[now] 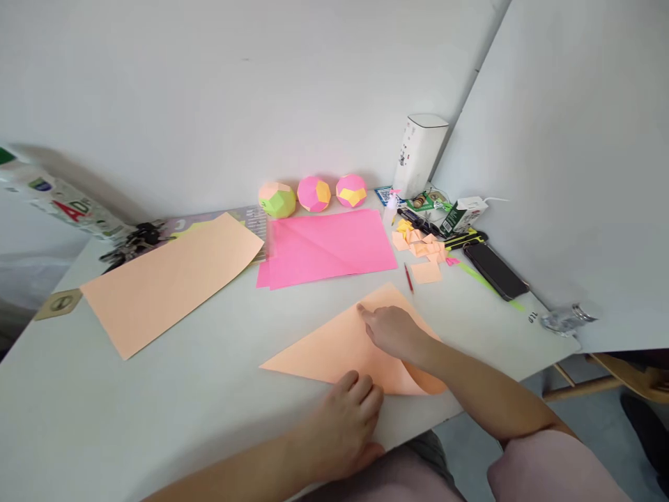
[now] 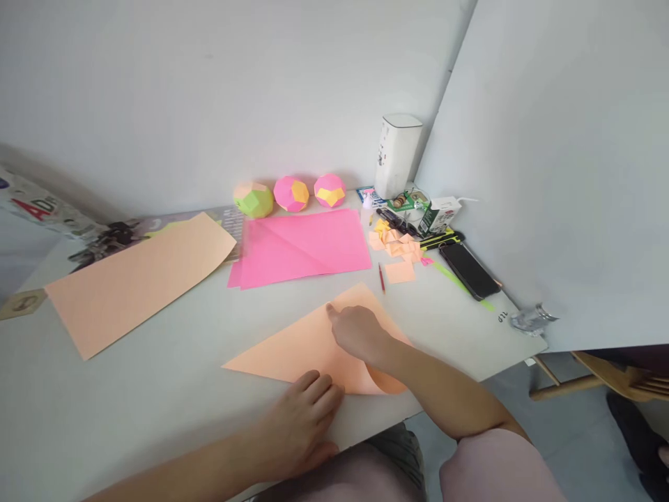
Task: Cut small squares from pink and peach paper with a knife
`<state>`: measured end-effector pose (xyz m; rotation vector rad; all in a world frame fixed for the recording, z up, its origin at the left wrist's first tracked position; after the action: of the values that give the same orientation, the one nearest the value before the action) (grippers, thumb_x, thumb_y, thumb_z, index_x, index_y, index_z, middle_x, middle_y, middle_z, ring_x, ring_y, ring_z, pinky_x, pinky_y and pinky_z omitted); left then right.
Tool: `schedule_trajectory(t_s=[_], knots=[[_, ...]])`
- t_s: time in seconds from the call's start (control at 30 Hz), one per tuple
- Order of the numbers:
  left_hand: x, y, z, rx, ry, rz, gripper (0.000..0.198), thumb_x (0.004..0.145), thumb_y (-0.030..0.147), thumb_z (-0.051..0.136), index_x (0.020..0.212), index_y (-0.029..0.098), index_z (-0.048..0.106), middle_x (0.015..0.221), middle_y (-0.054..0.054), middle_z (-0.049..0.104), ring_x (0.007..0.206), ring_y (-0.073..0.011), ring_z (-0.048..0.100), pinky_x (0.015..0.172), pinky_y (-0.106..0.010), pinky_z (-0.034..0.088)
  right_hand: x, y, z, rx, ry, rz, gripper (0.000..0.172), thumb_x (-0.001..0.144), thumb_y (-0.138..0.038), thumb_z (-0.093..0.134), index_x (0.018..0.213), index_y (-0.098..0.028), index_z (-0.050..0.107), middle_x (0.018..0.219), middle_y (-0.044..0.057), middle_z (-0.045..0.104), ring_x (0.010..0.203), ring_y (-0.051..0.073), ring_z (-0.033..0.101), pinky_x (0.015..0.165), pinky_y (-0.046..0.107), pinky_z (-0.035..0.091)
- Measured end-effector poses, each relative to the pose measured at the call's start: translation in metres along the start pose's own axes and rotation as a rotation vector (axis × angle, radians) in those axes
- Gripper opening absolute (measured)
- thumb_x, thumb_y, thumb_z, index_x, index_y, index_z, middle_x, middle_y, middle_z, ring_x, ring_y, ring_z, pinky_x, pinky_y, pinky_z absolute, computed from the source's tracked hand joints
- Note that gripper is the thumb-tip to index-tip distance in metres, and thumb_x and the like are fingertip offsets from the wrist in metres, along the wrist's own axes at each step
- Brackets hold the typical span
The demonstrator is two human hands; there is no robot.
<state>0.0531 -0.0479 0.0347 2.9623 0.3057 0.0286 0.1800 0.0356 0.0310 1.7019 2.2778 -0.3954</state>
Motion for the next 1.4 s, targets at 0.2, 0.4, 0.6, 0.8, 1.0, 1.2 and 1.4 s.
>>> schedule_trajectory(t_s=[0.2,0.4,0.6,0.8,1.0,1.2,1.4], knots=[[0.017,0.003,0.001,-0.121,-0.032,0.032,0.043,0.089,0.045,0.051,0.115,0.012,0.053,0.1,-0.008,0.056,0.082,-0.0206,0.046,0.07,-0.036,0.037,-0.003,0.0,-0.007,0.04,-0.005,-0.032,0.052,0.091,-0.012,0.037,0.143,-0.01,0.034,0.074,0.009,0.065,0.064,0.019,0.06,0.052,0.025,0.036],[0.033,0.009,0.004,-0.109,-0.087,0.063,0.049,0.09,0.046,0.05,0.125,0.011,0.045,0.099,-0.007,0.057,0.083,-0.0214,0.049,0.07,-0.036,0.038,-0.001,0.002,-0.003,0.069,0.008,-0.061,0.051,0.092,-0.015,0.035,0.143,-0.011,0.034,0.077,0.011,0.066,0.067,0.021,0.061,0.052,0.026,0.038],[0.044,0.018,0.008,-0.091,-0.102,0.097,0.056,0.089,0.048,0.05,0.129,0.011,0.04,0.102,-0.007,0.056,0.085,-0.0219,0.05,0.07,-0.036,0.04,0.0,0.002,-0.003,0.083,-0.003,-0.067,0.052,0.091,-0.014,0.035,0.143,-0.01,0.034,0.074,0.01,0.066,0.066,0.021,0.061,0.053,0.027,0.04],[0.057,0.029,0.012,-0.059,-0.108,0.143,0.049,0.09,0.048,0.05,0.122,0.011,0.047,0.1,-0.008,0.057,0.084,-0.022,0.051,0.068,-0.035,0.04,0.002,0.003,0.001,0.096,-0.009,-0.063,0.053,0.09,-0.012,0.037,0.143,-0.011,0.032,0.075,0.01,0.067,0.067,0.022,0.062,0.055,0.027,0.041],[0.057,0.028,0.008,-0.207,-0.021,0.11,0.05,0.087,0.05,0.052,0.118,0.01,0.052,0.099,-0.008,0.057,0.082,-0.0221,0.051,0.073,-0.037,0.044,0.002,0.004,0.004,0.078,0.009,-0.07,0.052,0.092,-0.015,0.037,0.143,-0.011,0.033,0.08,0.012,0.067,0.07,0.022,0.061,0.057,0.028,0.041],[-0.002,-0.037,0.006,-0.049,0.23,-0.419,0.036,0.094,0.017,0.029,0.119,0.009,0.054,0.12,-0.015,0.056,0.111,-0.0257,0.051,0.094,-0.042,0.041,0.001,0.007,0.005,0.05,0.057,-0.064,0.051,0.092,-0.015,0.037,0.143,-0.01,0.034,0.082,0.013,0.068,0.07,0.022,0.062,0.056,0.027,0.039],[-0.078,-0.065,0.019,0.248,0.166,-0.591,0.067,0.095,0.043,0.035,0.146,0.004,0.018,0.152,-0.021,0.022,0.141,-0.0302,0.02,0.11,-0.044,0.03,0.002,0.01,0.005,0.043,0.095,-0.05,0.049,0.093,-0.016,0.035,0.141,-0.011,0.039,0.067,0.008,0.064,0.06,0.018,0.059,0.048,0.025,0.028]])
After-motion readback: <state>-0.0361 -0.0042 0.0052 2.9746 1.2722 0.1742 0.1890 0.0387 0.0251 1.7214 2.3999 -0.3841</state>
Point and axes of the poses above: each hand's wrist, its own x-axis towards the middle knuckle, its own z-axis out of the palm, y = z × x, the point moved 4 cm from there along x, towards the middle knuckle
